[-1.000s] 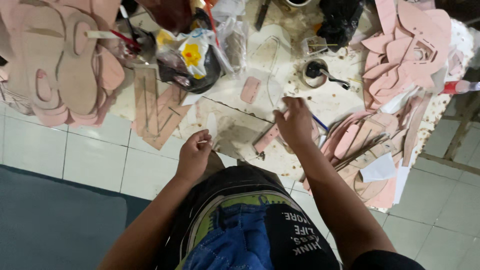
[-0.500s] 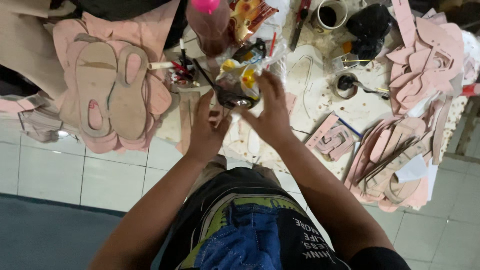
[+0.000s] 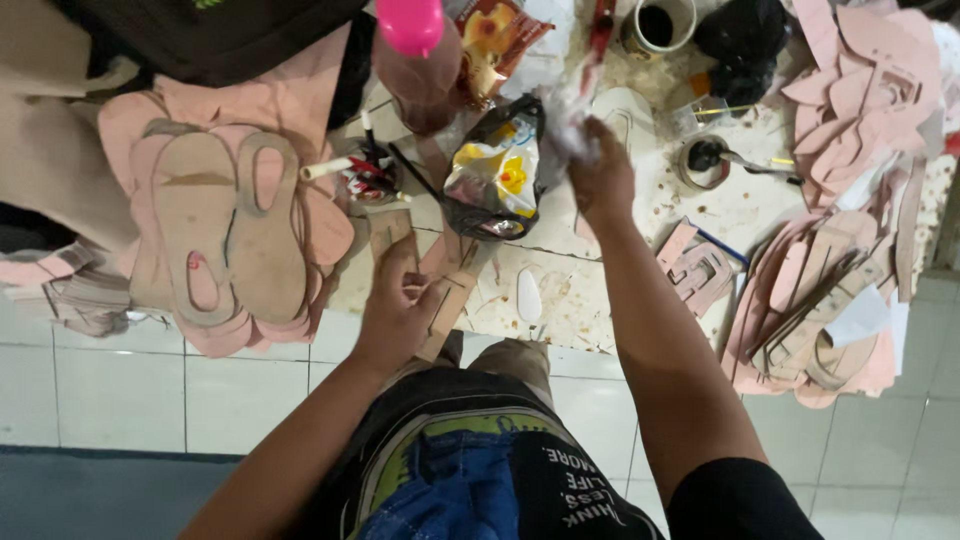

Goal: The person sorts and matches pink paper shoe pattern pieces on a workbench, aligning pairs and checking them against a wooden ruler, then gathers the matched pattern sets and places them into a green bag on a side table.

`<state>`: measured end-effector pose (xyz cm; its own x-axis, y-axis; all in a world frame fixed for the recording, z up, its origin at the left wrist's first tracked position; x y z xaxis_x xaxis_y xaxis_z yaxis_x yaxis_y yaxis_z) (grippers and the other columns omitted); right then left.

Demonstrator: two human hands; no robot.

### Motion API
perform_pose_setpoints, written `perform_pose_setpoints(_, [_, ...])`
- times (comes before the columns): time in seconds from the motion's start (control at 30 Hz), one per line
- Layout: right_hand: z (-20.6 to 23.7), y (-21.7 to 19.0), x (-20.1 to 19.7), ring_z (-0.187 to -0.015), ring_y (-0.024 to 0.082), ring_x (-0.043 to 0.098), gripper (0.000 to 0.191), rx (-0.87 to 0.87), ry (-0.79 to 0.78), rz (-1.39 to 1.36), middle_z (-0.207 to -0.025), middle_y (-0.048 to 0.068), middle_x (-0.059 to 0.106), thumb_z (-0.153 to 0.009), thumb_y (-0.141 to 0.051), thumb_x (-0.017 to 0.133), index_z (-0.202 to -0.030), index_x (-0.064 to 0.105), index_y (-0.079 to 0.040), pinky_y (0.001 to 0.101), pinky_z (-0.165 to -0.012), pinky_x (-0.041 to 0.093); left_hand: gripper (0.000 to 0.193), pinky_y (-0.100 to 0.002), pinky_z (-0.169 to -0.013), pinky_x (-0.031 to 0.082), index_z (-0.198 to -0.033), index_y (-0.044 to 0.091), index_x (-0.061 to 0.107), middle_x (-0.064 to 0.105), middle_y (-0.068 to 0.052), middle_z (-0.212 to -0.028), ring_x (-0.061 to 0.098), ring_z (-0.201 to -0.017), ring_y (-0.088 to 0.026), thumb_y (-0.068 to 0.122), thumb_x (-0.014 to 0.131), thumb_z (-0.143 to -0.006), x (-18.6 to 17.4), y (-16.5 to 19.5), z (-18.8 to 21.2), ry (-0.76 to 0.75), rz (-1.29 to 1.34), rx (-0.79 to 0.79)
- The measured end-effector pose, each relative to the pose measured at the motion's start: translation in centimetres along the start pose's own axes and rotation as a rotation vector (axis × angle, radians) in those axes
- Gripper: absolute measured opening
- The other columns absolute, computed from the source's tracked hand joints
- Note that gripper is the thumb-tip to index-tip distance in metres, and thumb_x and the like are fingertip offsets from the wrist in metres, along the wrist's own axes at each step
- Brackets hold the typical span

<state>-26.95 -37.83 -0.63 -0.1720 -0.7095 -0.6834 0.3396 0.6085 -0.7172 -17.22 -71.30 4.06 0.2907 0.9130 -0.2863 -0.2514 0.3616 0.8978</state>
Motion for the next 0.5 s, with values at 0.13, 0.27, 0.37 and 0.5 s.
perform_pose_setpoints(0.13, [-1.0, 5.5, -3.7, -0.071, 0.014, 0.065, 0.034, 0.208, 0.158, -0.529, -0.091, 0.007, 0.072, -0.092, -0.002, 0.055, -0.123, 0.069, 0.000, 0.0304, -0.063, 0.057, 0.074, -0.032, -0.083, 0.058, -0.153, 0.002, 0.037, 0.046, -0.016, -0.144, 0.064, -0.104, -0.018, 0.019, 0.071, -0.090, -0.2, -2.5, -0.4, -0.013, -0.005, -0.070])
perform_pose_setpoints(0.27, [-0.4, 7.1, -5.3, -0.068, 0.011, 0.067, 0.027, 0.172, 0.224, -0.479, -0.085, 0.006, 0.073, -0.090, -0.003, 0.056, -0.110, 0.074, 0.005, 0.0278, -0.062, 0.055, 0.078, -0.031, -0.084, 0.058, -0.159, 0.004, 0.031, 0.050, -0.019, -0.137, 0.065, -0.103, -0.018, 0.016, 0.067, -0.091, 1.4, -4.3, -1.1, -0.085, 0.059, -0.151])
perform_pose_setpoints(0.37, [0.1, 6.6, -5.3, -0.071, 0.009, 0.069, 0.025, 0.108, 0.240, -0.454, -0.085, 0.005, 0.075, -0.091, -0.004, 0.059, -0.111, 0.073, 0.002, 0.0259, -0.064, 0.057, 0.079, -0.033, -0.086, 0.057, -0.157, 0.001, 0.030, 0.042, -0.019, -0.151, 0.063, -0.103, -0.021, 0.014, 0.071, -0.090, 3.0, -3.1, -2.7, -0.085, 0.040, -0.038])
perform_pose_setpoints(0.5, [0.2, 5.4, -4.3, -0.078, 0.021, 0.064, 0.025, 0.054, 0.210, -0.269, -0.087, 0.011, 0.069, -0.092, -0.004, 0.061, -0.111, 0.077, -0.002, 0.0338, -0.072, 0.052, 0.089, -0.034, -0.095, 0.057, -0.160, 0.002, 0.022, 0.038, -0.021, -0.156, 0.062, -0.116, -0.023, 0.018, 0.074, -0.089, 4.6, -1.2, -4.3, -0.121, 0.092, 0.004])
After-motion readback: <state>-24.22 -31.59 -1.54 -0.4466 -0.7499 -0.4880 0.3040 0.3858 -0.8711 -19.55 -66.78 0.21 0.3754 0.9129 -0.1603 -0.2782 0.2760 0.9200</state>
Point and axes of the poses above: each hand's wrist, its own z-axis away from the middle knuckle, its own x-axis out of the palm, y = z × x, the point moved 9 cm from there along -z, towards the middle knuckle
